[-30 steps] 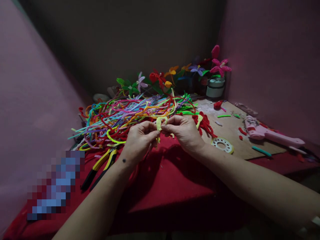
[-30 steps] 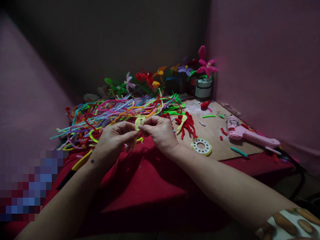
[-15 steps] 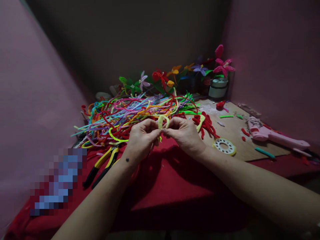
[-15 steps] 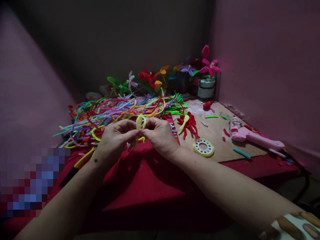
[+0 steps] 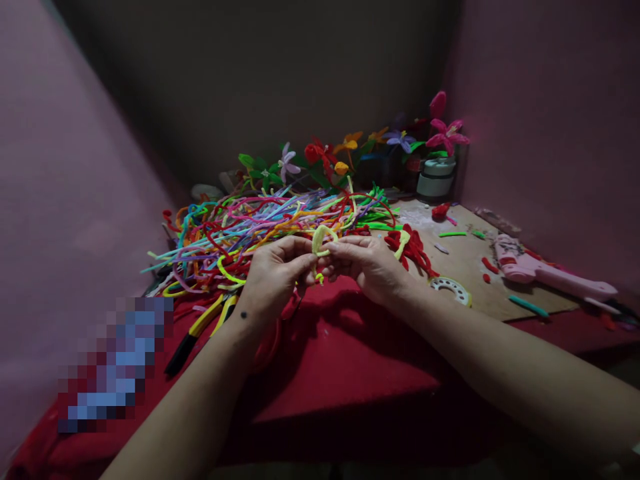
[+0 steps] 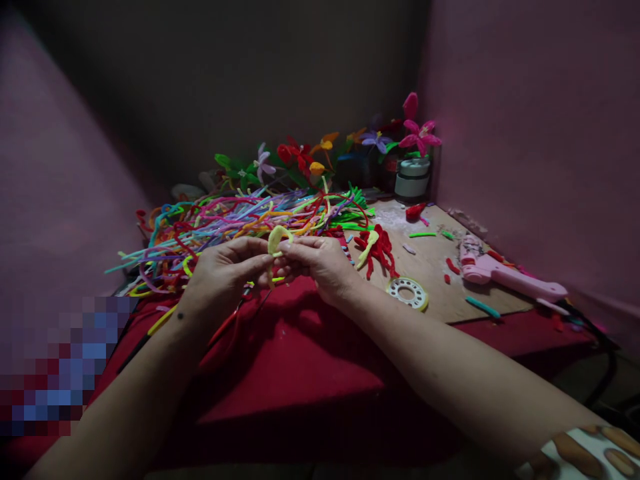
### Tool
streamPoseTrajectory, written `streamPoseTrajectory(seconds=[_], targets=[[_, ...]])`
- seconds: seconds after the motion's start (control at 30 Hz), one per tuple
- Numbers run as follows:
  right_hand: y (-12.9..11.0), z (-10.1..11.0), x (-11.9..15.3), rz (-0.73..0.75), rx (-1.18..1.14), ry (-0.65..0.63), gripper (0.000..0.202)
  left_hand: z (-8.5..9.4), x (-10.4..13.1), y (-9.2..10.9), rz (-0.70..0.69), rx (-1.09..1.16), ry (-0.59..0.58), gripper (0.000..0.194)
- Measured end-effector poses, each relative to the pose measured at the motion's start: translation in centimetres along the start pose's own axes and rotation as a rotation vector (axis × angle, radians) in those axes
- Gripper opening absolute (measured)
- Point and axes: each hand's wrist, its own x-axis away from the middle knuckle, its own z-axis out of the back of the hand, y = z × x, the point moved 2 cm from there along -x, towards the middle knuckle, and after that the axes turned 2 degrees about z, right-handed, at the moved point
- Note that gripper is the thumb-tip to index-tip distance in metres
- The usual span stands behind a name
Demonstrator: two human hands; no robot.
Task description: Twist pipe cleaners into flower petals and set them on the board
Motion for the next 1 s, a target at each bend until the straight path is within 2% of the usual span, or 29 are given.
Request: streamPoseTrajectory(seconds=[0.2, 0.43, 0.57, 0.63, 0.73, 0.9, 1.0], targets=[[0.0, 0.1, 0.0, 0.043, 0.069, 0.108, 0.019, -0.5, 0.3, 0.2, 0.012, -0.027, 0.013, 0.012], [0.3, 0.2, 0.1, -0.001, 0.124, 0.209, 0.026, -0.9, 0.3, -0.1, -0.005, -0.021, -0.016, 0.012], [-0.1, 0.3, -0.2, 0.007, -0.004, 0.113, 0.027, -1.0, 0.1, -0.3, -0.008, -0.017, -0.05, 0.013], [-0.4, 0.4, -0.4, 0.02, -0.055, 0.061, 0.025, -1.0, 0.2, -0.3, 0.016, -0.018, -0.073, 0.012], [-0.5, 0.7, -0.7, 0.025, -0.044, 0.049, 0.022, -0.9, 0.1, -0.3, 0.079, 0.011, -0.108, 0.013], [-0.3, 0.7, -0.8, 0.024, -0.104, 0.128, 0.02, -0.2, -0.2, -0.7, 0.202, 0.045, -0.229, 0.016], [-0.1, 0.7, -0.8, 0.012, -0.096, 0.163, 0.021, 0.2, -0.4, -0.7, 0.27, 0.033, -0.257, 0.018]])
